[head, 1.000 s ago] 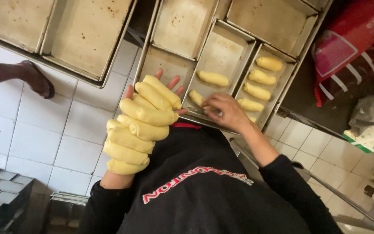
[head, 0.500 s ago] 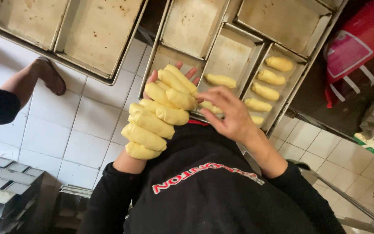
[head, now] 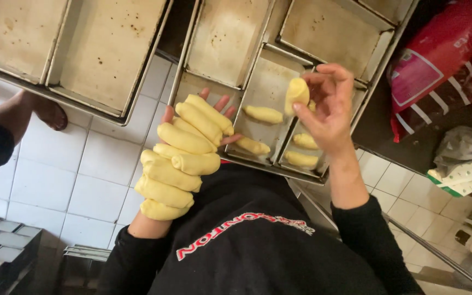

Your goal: Shaping pieces of dough into rolls and placing them into baking trays

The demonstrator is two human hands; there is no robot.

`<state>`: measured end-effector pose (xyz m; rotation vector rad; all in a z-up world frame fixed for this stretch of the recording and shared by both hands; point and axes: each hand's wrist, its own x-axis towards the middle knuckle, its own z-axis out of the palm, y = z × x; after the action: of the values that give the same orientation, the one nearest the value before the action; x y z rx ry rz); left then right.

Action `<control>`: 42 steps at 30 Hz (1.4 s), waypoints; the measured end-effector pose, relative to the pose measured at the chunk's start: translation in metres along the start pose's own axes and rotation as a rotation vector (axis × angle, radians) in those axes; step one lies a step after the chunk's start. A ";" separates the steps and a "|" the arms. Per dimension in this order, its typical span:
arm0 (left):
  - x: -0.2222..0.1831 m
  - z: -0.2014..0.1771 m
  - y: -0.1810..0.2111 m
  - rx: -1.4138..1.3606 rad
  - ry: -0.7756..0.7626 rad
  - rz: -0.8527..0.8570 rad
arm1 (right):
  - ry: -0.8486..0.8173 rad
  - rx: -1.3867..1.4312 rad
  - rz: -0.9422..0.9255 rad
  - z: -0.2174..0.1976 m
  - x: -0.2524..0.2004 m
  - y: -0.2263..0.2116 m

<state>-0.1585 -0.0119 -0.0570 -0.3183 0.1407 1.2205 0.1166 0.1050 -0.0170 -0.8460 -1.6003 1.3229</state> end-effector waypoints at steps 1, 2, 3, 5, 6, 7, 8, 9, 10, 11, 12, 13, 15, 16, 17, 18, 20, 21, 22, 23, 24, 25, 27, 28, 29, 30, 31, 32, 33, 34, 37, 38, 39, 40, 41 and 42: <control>-0.001 0.002 0.000 -0.011 -0.021 0.016 | -0.018 -0.191 -0.008 -0.007 0.009 0.007; -0.002 0.003 0.001 -0.023 -0.043 0.031 | -0.036 -0.382 -0.017 -0.015 0.017 0.015; -0.006 0.018 0.002 -0.023 -0.038 0.033 | -0.037 -0.378 -0.013 -0.020 0.025 0.033; -0.013 0.048 0.003 -0.717 0.049 -0.097 | -0.366 -1.021 -0.049 -0.030 0.040 0.070; -0.013 0.043 0.001 -0.717 0.054 -0.099 | -0.364 -1.020 -0.045 -0.030 0.033 0.075; -0.010 0.039 0.000 -0.567 0.034 -0.054 | -0.302 -1.003 -0.038 -0.029 0.033 0.081; -0.008 0.034 0.000 -0.417 0.015 -0.010 | -0.240 -0.985 -0.031 -0.029 0.033 0.088; -0.008 0.037 -0.002 -0.421 0.022 -0.008 | -0.244 -0.982 -0.024 -0.030 0.032 0.092; -0.008 0.039 -0.004 -0.401 0.032 0.004 | -0.253 -0.991 -0.061 -0.031 0.030 0.097; -0.006 0.041 -0.006 -0.376 0.034 0.015 | -0.258 -1.005 -0.106 -0.034 0.031 0.102; -0.005 0.039 -0.007 -0.377 0.032 0.015 | -0.259 -1.006 -0.107 -0.031 0.025 0.090; -0.005 0.038 -0.008 -0.362 0.025 0.020 | -0.247 -1.019 -0.134 -0.026 0.020 0.078; -0.006 0.035 -0.006 -0.343 0.014 0.027 | -0.233 -1.031 -0.165 -0.019 0.003 0.069; -0.007 0.033 -0.004 -0.503 0.009 -0.034 | -0.377 -0.987 -0.134 -0.017 -0.009 0.074; -0.007 0.031 -0.002 -0.663 0.005 -0.096 | -0.520 -0.939 -0.100 -0.015 -0.023 0.078; 0.000 0.028 -0.004 -0.661 0.004 -0.096 | -0.519 -0.939 -0.103 -0.015 -0.026 0.080; 0.012 0.020 -0.008 -0.269 0.046 0.005 | -0.511 -0.918 -0.008 -0.014 -0.037 0.084; 0.013 0.024 -0.011 -0.267 0.041 0.014 | -0.516 -0.915 -0.019 -0.016 -0.036 0.085; 0.014 0.027 -0.014 -0.255 0.026 0.012 | -0.492 -0.967 -0.059 -0.017 -0.035 0.085; 0.011 0.031 -0.017 -0.244 0.021 0.007 | -0.466 -1.013 -0.091 -0.015 -0.038 0.085; 0.011 0.026 -0.019 -0.241 0.025 0.014 | -0.468 -1.005 -0.093 -0.008 -0.038 0.070; 0.014 0.021 -0.020 -0.104 0.007 0.017 | -0.395 -0.946 -0.119 -0.003 -0.034 0.055; 0.023 0.008 -0.022 0.031 -0.006 0.027 | -0.329 -0.881 -0.144 0.020 -0.029 0.017; 0.029 -0.001 -0.023 0.036 0.007 0.021 | -0.312 -0.755 -0.152 0.038 -0.028 -0.007; 0.036 -0.010 -0.025 0.043 0.019 0.006 | -0.287 -0.634 -0.158 0.054 -0.029 -0.031; 0.034 -0.012 -0.030 0.043 0.022 0.004 | -0.286 -0.633 -0.155 0.070 -0.033 -0.039; 0.036 -0.012 -0.033 0.075 0.045 0.016 | -0.367 -0.585 -0.187 0.084 -0.033 -0.046; 0.038 -0.013 -0.037 0.106 0.067 0.028 | -0.447 -0.535 -0.220 0.098 -0.033 -0.053; 0.037 -0.002 -0.046 0.104 0.065 0.020 | -0.443 -0.542 -0.216 0.098 -0.034 -0.051; 0.036 0.008 -0.055 0.062 0.113 0.236 | -0.476 -0.509 -0.178 0.097 -0.036 -0.049; 0.030 0.004 -0.040 0.006 0.097 0.239 | -0.363 -0.273 -0.006 0.070 -0.049 -0.039; 0.025 -0.004 -0.028 0.001 0.048 0.038 | -0.218 -0.050 0.129 0.059 -0.057 -0.035; 0.022 -0.005 -0.023 -0.003 0.045 0.037 | -0.219 -0.054 0.129 0.047 -0.062 -0.027; 0.019 -0.005 -0.017 0.003 0.028 0.051 | -0.108 0.000 0.193 0.036 -0.066 -0.020; 0.013 -0.006 -0.010 0.011 0.016 0.067 | 0.003 0.059 0.258 0.027 -0.072 -0.011; 0.012 -0.006 -0.010 0.010 0.018 0.069 | 0.002 0.060 0.260 0.023 -0.075 -0.003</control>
<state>-0.1450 -0.0059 -0.0649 -0.3177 0.1740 1.2850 0.1248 0.0284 -0.0304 -1.0443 -1.4777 1.5425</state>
